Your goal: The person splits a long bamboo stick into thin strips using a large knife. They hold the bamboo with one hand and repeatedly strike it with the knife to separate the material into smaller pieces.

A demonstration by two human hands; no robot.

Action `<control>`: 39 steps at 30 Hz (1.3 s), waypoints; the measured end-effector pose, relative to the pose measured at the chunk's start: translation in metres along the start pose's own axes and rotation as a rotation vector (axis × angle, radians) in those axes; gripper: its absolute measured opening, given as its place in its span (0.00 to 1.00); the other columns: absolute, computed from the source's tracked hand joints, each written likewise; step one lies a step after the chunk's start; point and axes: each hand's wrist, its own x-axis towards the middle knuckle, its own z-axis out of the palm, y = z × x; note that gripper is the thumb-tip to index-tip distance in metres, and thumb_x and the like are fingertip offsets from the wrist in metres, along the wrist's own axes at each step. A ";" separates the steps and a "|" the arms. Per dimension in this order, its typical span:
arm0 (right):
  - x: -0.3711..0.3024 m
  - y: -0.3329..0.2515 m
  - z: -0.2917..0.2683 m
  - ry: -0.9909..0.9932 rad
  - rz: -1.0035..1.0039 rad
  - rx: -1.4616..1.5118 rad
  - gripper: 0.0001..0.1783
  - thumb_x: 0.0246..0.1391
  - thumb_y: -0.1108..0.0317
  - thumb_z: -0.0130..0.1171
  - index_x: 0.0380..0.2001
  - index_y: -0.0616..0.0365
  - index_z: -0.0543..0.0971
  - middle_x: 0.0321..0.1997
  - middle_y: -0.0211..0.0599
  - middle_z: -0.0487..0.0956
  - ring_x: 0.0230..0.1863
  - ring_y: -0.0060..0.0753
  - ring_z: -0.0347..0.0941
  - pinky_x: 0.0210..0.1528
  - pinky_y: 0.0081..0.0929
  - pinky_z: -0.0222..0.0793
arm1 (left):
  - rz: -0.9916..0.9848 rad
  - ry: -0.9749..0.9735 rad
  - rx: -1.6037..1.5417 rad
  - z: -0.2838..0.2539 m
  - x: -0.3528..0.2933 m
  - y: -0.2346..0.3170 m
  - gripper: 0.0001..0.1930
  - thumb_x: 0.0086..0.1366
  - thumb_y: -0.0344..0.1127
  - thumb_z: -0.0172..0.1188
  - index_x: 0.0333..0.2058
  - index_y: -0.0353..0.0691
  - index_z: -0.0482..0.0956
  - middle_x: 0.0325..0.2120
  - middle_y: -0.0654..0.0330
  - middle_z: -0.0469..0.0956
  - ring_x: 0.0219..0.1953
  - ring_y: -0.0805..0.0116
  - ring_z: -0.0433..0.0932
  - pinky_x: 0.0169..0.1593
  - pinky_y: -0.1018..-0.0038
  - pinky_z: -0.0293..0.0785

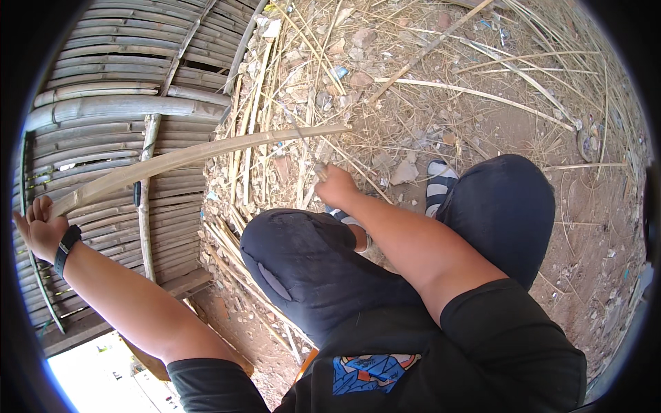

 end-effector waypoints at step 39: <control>-0.030 -0.071 0.007 -0.057 -0.517 0.182 0.23 0.47 0.67 0.61 0.48 0.62 0.76 0.35 0.51 0.81 0.35 0.47 0.79 0.41 0.39 0.75 | -0.239 -0.433 -0.883 0.050 -0.044 0.073 0.26 0.38 0.41 0.83 0.17 0.55 0.66 0.11 0.81 0.58 0.14 0.82 0.52 0.25 0.80 0.50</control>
